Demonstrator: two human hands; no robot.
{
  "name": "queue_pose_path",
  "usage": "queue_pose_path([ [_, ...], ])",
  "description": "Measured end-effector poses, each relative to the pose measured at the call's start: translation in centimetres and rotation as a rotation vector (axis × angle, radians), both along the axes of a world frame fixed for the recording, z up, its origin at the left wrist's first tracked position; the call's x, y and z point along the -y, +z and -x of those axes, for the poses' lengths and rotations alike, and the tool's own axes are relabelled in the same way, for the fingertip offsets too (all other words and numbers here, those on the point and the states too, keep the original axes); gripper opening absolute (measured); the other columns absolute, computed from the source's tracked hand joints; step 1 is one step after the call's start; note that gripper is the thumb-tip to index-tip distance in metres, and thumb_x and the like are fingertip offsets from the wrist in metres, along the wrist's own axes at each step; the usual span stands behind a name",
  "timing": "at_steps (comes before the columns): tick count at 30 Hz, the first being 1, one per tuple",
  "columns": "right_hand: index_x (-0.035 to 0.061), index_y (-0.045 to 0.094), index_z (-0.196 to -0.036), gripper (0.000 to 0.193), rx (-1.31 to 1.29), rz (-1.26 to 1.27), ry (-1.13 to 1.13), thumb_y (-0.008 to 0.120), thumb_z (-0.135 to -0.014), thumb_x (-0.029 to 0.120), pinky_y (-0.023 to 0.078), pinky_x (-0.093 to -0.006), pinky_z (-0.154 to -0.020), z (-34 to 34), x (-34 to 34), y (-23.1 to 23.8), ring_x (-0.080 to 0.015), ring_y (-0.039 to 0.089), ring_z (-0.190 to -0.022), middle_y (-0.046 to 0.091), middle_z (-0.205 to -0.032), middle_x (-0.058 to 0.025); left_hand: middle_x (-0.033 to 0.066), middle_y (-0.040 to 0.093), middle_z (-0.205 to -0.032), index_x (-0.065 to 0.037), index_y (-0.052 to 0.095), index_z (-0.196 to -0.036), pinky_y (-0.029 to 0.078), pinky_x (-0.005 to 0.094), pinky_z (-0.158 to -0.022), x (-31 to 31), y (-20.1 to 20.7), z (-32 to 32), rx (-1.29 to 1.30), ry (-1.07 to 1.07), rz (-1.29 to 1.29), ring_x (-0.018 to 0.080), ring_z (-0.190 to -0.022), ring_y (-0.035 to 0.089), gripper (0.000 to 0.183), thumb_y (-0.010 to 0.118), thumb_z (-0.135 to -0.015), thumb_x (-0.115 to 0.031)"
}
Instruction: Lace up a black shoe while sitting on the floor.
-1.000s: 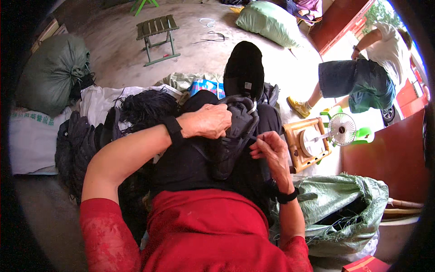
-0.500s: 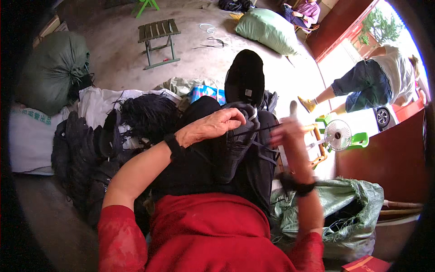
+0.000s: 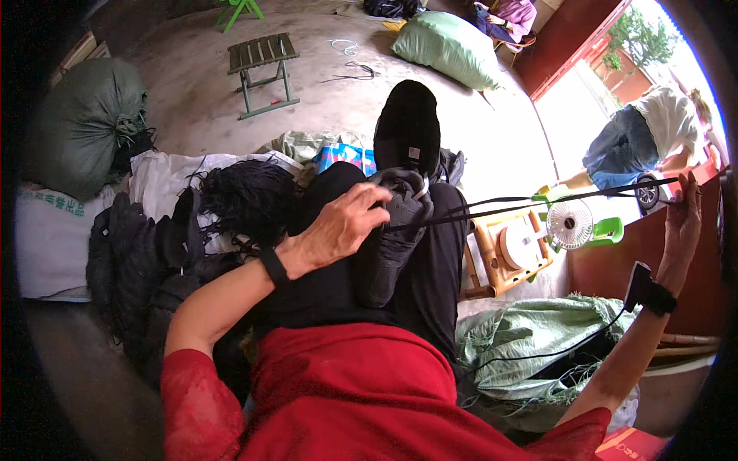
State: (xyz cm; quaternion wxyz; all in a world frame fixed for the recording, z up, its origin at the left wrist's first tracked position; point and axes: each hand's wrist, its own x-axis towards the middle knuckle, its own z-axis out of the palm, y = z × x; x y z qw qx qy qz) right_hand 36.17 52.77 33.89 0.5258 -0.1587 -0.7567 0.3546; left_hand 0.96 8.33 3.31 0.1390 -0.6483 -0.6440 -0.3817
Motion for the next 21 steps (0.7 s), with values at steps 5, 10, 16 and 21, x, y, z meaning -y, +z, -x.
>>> queue_pose_path([
  [5, 0.0033, 0.049, -0.132, 0.035, -0.087, 0.452, 0.398, 0.048, -0.101, 0.017, 0.031, -0.0168, -0.047, -0.2, -2.6, -0.3, -0.004, 0.036, -0.053, 0.063, -0.103, -0.0046, 0.01, 0.057, -0.113, -0.005, 0.061, -0.1, 0.051, 0.0371, -0.084, 0.0, 0.6, -1.4, 0.074, -0.013, 0.17, 0.0303, -0.104, 0.057, 0.028, 0.072, -0.075, -0.007],
  [10, 0.0022, 0.052, -0.126, 0.029, -0.079, 0.412, 0.451, 0.05, -0.1, 0.014, 0.039, -0.0161, -0.051, 0.3, -2.3, 2.1, -0.0037, 0.043, -0.057, 0.06, -0.094, -0.0013, 0.008, 0.065, -0.089, -0.003, 0.049, -0.122, 0.052, 0.0329, -0.076, -3.4, 3.2, -2.9, 0.739, -0.338, 0.426, 0.023, -0.087, 0.063, 0.041, 0.065, -0.087, -0.015],
  [16, 0.0008, 0.058, -0.119, 0.032, 0.057, 0.442, -0.01, 0.058, -0.095, 0.022, 0.04, -0.0194, -0.058, 3.6, 3.1, -9.3, -0.005, 0.046, -0.065, 0.054, -0.079, 0.0031, 0.0011, 0.059, -0.08, -0.005, 0.054, -0.125, 0.048, 0.026, -0.075, -1.7, 7.7, 4.5, 1.498, -0.542, -0.333, 0.0099, -0.081, 0.057, 0.034, 0.058, -0.094, -0.019],
  [21, 0.0061, 0.055, -0.111, 0.028, 0.531, 0.37, 0.119, 0.055, -0.096, 0.03, 0.038, -0.02, -0.05, 8.8, 14.1, -25.1, -0.0069, 0.047, -0.057, 0.059, -0.077, -0.0005, -0.0019, 0.062, -0.087, -0.005, 0.066, -0.11, 0.046, 0.0229, -0.079, -2.2, 4.6, 6.2, 1.198, -0.203, -0.233, 0.0063, -0.083, 0.057, 0.021, 0.057, -0.094, -0.015],
])
